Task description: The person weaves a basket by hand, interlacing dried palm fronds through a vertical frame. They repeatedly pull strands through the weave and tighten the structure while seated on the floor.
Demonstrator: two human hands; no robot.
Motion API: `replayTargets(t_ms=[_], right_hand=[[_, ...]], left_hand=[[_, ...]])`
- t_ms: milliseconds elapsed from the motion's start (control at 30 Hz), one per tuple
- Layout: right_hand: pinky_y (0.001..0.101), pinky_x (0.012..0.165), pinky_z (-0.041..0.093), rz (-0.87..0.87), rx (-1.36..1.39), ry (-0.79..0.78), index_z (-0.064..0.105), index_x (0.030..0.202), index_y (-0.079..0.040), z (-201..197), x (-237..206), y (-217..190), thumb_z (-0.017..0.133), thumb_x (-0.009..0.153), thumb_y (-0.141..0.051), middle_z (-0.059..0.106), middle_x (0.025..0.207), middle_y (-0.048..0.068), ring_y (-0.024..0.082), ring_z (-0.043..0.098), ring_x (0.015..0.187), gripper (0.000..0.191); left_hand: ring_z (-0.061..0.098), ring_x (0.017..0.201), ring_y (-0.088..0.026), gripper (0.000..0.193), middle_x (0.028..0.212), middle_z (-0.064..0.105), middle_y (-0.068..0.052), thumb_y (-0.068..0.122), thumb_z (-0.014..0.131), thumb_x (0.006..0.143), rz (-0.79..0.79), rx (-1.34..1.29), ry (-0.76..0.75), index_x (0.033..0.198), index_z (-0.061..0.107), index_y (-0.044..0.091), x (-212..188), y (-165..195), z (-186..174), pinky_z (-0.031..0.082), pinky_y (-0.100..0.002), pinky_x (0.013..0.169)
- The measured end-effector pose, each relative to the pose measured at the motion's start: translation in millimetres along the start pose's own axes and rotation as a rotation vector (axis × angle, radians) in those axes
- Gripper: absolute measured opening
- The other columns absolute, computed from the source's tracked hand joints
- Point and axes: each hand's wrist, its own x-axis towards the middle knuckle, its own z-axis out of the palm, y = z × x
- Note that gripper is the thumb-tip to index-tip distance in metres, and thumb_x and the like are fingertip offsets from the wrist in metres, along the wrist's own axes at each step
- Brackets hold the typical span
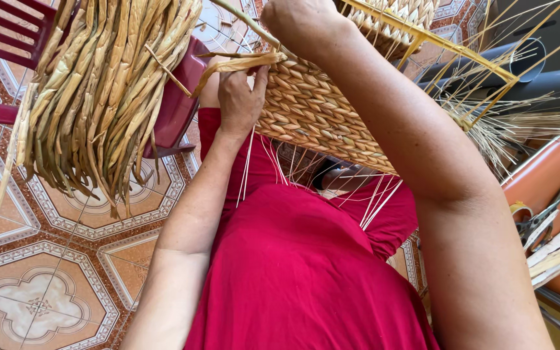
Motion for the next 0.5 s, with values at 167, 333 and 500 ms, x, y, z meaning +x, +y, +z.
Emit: replayTargets(t_ms=[167, 333, 500], right_hand=[[0.0354, 0.052, 0.057, -0.018, -0.016, 0.002, 0.077, 0.092, -0.002, -1.1, 3.0, -5.7, 0.07, 0.09, -0.009, 0.073, 0.079, 0.009, 0.018, 0.07, 0.067, 0.01], [0.0374, 0.051, 0.057, 0.024, 0.119, -0.027, 0.076, 0.092, 0.0, -6.6, 7.2, -6.1, 0.069, 0.093, -0.01, 0.072, 0.078, 0.012, 0.019, 0.069, 0.063, 0.012], [0.0385, 0.051, 0.057, 0.132, 0.251, -0.221, 0.075, 0.096, 0.001, -11.8, 14.6, -8.0, 0.069, 0.09, -0.008, 0.072, 0.08, 0.014, 0.021, 0.068, 0.061, 0.013]], left_hand=[[0.069, 0.103, -0.029, 0.032, 0.106, 0.074, -0.017, 0.027, 0.077, 0.097, -0.012, -0.088, 0.008, 0.11, 0.073, -0.002, -1.7, 8.5, 1.8, 0.054, -0.043, 0.095], [0.078, 0.097, -0.019, 0.026, 0.104, 0.08, -0.011, 0.026, 0.075, 0.098, -0.131, -0.318, 0.091, 0.111, 0.075, 0.004, 5.8, 17.4, 10.7, 0.063, -0.034, 0.089], [0.079, 0.084, -0.017, 0.021, 0.092, 0.08, -0.01, 0.021, 0.077, 0.096, -0.164, -0.312, 0.082, 0.106, 0.076, 0.002, 13.4, 18.9, 12.1, 0.064, -0.032, 0.08]])
